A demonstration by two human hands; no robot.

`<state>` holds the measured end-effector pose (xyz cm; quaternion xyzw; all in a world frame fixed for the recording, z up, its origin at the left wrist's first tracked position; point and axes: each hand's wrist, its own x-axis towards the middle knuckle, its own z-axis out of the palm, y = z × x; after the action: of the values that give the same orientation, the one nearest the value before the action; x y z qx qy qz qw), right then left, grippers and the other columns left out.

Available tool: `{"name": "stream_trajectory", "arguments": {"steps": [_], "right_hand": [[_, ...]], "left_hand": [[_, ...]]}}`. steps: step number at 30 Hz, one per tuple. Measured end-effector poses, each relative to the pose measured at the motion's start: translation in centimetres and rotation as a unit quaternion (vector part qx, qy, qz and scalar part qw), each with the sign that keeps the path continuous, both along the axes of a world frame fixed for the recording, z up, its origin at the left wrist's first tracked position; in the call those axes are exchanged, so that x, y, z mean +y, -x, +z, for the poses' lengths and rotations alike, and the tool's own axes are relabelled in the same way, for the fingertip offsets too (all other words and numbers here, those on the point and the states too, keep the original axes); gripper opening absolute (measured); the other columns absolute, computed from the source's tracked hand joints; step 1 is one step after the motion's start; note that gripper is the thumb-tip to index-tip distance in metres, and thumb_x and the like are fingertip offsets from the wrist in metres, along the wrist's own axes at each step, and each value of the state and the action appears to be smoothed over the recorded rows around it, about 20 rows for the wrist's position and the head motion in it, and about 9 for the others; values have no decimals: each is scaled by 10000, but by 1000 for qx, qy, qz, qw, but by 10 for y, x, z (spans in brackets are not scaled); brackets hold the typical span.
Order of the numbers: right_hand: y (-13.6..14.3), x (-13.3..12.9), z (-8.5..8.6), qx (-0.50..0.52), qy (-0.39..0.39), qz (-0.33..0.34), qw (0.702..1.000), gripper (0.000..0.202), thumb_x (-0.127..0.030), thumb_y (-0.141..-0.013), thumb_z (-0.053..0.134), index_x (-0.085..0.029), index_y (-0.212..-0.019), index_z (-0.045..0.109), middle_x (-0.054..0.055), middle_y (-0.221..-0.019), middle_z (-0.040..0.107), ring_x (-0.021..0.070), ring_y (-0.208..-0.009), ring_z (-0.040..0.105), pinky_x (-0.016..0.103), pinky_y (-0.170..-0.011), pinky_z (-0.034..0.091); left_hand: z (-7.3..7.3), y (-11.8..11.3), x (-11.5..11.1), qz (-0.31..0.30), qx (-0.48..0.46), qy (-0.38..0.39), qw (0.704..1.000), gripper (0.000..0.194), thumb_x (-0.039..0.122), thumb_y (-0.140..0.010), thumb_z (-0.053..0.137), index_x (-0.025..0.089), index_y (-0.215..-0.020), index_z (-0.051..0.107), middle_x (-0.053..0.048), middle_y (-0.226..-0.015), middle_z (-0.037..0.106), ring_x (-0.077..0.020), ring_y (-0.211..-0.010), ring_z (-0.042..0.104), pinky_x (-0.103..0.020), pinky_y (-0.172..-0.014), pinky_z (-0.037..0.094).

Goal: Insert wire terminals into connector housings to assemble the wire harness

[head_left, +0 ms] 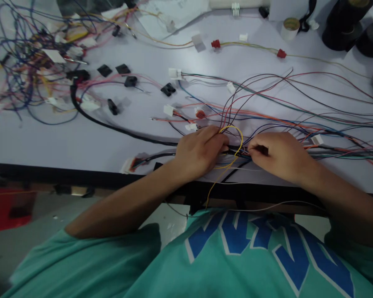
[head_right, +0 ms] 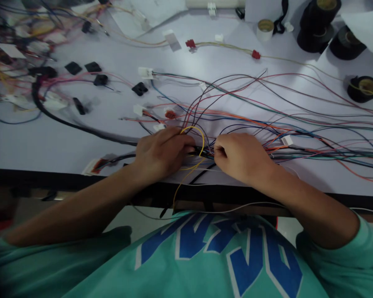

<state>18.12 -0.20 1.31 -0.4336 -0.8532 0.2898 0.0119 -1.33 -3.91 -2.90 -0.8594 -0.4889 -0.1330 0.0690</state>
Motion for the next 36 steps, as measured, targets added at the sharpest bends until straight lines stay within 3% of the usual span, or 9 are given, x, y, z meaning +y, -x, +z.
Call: {"name": "stream_trajectory", "arguments": {"steps": [6, 13, 23, 33, 36], "right_hand": [[1, 1, -1, 7, 14, 1, 1000, 213, -140, -738, 471, -150, -707, 682, 19, -633, 627, 95, -553, 460, 248, -560, 260], [-1, 4, -5, -6, 21, 54, 998, 203, -156, -775, 467, -150, -662, 636, 18, -652, 588, 100, -604, 449, 245, -572, 250], [1, 0, -7, 50, -20, -2, 999, 143, -118, -741, 454, -157, -705, 586, 11, -681, 545, 108, -615, 407, 240, -599, 285], [5, -6, -7, 46, -14, -46, 998, 146, -164, -795, 417, -171, -780, 562, 10, -717, 574, 110, -596, 434, 237, -568, 278], [1, -3, -6, 39, -15, -32, 999, 134, -147, -754, 451, -167, -810, 571, 1, -704, 584, 106, -579, 444, 232, -558, 279]], "left_hand": [[2, -2, 1, -27, -20, -96, 995, 355, 240, -937, 348, 167, -711, 612, -15, -622, 543, -116, -546, 497, -232, -466, 338], [1, -2, 2, -38, -28, -117, 992, 380, 266, -948, 316, 173, -727, 611, -9, -626, 548, -115, -548, 491, -233, -477, 335], [3, 1, 0, 7, -11, 36, 999, 339, 261, -932, 300, 213, -824, 618, -39, -725, 581, -145, -614, 522, -270, -521, 353], [2, -1, 3, 15, -7, 49, 999, 256, 230, -909, 375, 194, -858, 623, -57, -750, 565, -160, -669, 551, -262, -532, 377], [0, -2, 5, -1, -1, 41, 999, 273, 253, -912, 370, 170, -860, 625, -52, -736, 550, -153, -637, 537, -247, -505, 348]]}}
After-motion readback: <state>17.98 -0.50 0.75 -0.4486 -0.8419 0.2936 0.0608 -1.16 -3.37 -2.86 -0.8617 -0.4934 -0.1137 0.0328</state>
